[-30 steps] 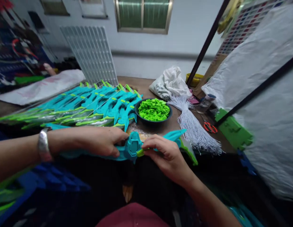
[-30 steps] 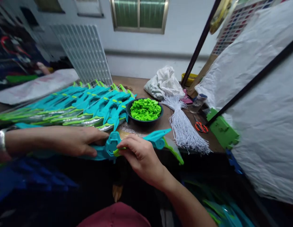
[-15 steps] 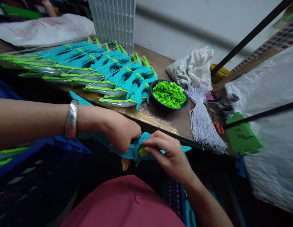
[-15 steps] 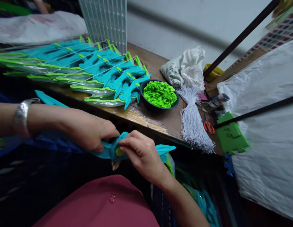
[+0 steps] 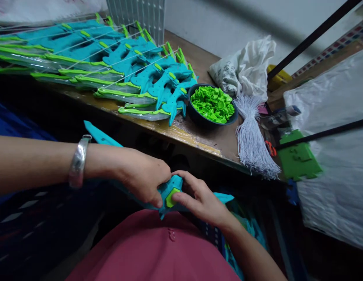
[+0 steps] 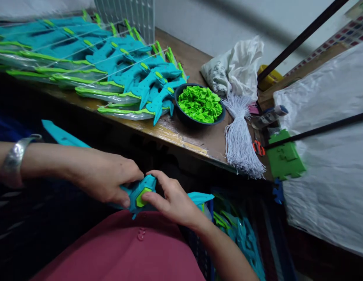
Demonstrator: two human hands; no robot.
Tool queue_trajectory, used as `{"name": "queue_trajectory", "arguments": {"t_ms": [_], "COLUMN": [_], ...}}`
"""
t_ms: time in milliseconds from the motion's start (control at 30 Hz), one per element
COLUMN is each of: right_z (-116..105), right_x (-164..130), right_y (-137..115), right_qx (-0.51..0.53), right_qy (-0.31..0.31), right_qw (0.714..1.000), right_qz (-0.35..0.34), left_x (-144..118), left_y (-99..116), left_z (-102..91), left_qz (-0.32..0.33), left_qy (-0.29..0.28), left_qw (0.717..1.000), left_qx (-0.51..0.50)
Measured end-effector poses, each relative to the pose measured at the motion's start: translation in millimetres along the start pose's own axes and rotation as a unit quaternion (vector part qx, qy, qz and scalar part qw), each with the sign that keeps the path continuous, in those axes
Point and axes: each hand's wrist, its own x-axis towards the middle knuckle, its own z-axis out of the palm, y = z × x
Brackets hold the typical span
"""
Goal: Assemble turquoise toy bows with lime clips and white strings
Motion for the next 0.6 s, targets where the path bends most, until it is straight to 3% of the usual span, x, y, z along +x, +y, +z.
{"name": "queue_trajectory", "arguments": {"t_ms": [100,333,433,600], "right_z": [18.9,56.1,57.5,41.8], "right_x": [-4.1,-15.6,-18.2,-20.1], "right_y": [7.8,36.1,42.8,43.8], "right_qx": [0.047,0.129,0.111,0.120], "right_qy": [0.022,-0.009,0.001,0.056], "right_qw": [0.999,0.990,0.992,0.990], "right_qz": [0.013,0.058,0.054,0.036], "left_x": [13.5,29.3,36.7,55.1], "left_y": [-0.2,12.5,14.6,20.7], "left_z": [23.3,65.5,65.2,42.0], "left_qz": [-0.025,-0.009,-0.015,-0.017], "left_qy": [0.019,-0.041,-0.057,-0.062], "left_qw": [0.999,0.999,0.998,0.996], "left_qx": [0.007,0.006,0.007,0.057]}}
